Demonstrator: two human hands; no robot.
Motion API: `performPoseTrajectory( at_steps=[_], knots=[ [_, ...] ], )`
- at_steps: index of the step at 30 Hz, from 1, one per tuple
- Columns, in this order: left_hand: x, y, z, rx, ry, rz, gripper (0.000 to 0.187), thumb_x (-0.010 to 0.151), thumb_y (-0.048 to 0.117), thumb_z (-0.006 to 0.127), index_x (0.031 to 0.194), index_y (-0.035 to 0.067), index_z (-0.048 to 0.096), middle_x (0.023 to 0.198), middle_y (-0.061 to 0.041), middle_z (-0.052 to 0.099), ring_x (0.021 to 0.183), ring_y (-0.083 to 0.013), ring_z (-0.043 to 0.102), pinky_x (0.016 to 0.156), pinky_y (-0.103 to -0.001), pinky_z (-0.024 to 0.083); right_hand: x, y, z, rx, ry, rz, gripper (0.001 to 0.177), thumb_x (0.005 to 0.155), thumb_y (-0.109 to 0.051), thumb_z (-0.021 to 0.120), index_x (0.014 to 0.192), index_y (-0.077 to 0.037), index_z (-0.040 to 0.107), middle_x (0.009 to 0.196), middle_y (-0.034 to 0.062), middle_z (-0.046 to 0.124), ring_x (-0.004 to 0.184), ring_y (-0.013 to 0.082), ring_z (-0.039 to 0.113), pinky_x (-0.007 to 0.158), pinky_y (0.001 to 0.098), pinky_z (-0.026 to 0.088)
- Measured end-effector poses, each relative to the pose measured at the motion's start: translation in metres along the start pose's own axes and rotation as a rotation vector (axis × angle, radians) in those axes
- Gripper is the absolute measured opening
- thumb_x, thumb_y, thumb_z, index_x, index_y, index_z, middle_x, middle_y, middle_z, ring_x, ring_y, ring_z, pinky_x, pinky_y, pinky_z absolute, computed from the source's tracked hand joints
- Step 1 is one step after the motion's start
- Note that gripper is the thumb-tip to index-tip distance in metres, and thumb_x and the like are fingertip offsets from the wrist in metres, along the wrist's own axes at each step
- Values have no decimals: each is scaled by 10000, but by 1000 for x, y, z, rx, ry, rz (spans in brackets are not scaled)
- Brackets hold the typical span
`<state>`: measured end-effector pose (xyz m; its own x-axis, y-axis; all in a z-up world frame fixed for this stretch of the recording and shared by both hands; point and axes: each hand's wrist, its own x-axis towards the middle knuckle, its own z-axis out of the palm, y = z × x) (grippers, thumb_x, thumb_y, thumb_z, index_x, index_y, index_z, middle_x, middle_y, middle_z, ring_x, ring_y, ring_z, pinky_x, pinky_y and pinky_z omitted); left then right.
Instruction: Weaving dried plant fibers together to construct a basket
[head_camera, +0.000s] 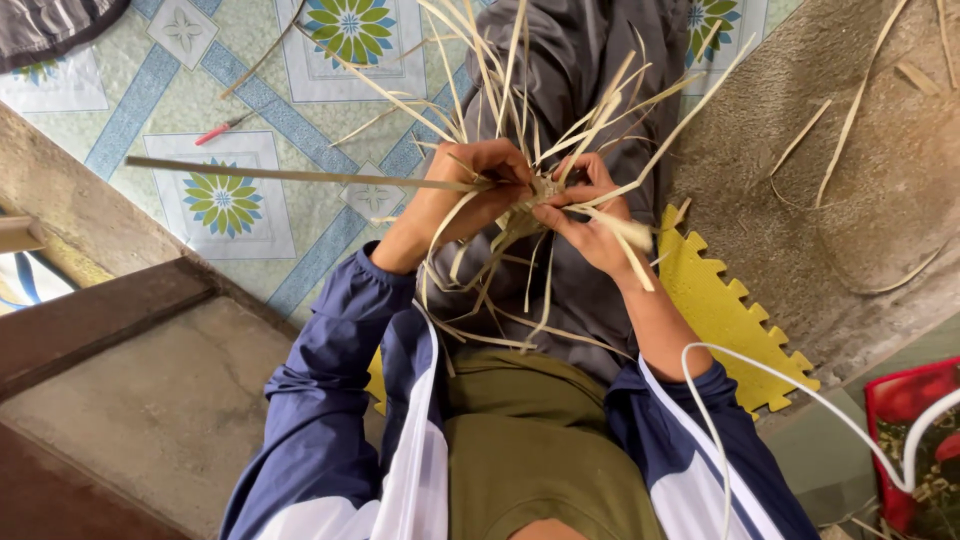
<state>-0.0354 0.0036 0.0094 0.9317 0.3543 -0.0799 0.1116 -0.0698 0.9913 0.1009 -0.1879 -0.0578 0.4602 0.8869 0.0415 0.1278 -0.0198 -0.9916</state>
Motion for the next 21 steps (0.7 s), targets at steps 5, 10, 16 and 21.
performPoseTrajectory(
  at_steps=[5, 10, 16, 21],
  knots=[
    [-1, 29, -16, 56, -124, 55, 99, 874, 50, 787, 967, 25, 760, 806, -158, 735, 753, -324, 722, 770, -397, 568, 0, -3, -3, -25, -6, 11, 178, 882, -145, 871, 850, -21, 748, 1166, 145, 566, 1118, 265, 581, 1036, 386, 432],
    [-1, 15, -9, 57, -123, 53, 33, 872, 47, 788, 903, 49, 799, 780, -148, 728, 720, -290, 705, 746, -368, 565, 2, -9, 9, -63, -22, 51, 188, 853, -171, 892, 943, -43, 788, 1174, 130, 545, 1185, 279, 552, 1071, 416, 403],
    [0, -13, -7, 106, -127, 205, 24, 870, 99, 771, 849, 103, 760, 774, -105, 689, 772, -312, 693, 745, -375, 562, -3, 1, 13, -43, -1, 58, 189, 855, -181, 881, 849, -27, 771, 1161, 124, 568, 1143, 255, 557, 1009, 308, 403],
    [-2, -5, -7, 67, -82, 221, 78, 852, 88, 818, 826, 51, 754, 773, -151, 682, 737, -344, 709, 714, -409, 570, -9, 7, 12, -68, 3, 50, 146, 862, -144, 886, 852, -48, 777, 1149, 99, 564, 1146, 245, 542, 995, 320, 425]
  ],
)
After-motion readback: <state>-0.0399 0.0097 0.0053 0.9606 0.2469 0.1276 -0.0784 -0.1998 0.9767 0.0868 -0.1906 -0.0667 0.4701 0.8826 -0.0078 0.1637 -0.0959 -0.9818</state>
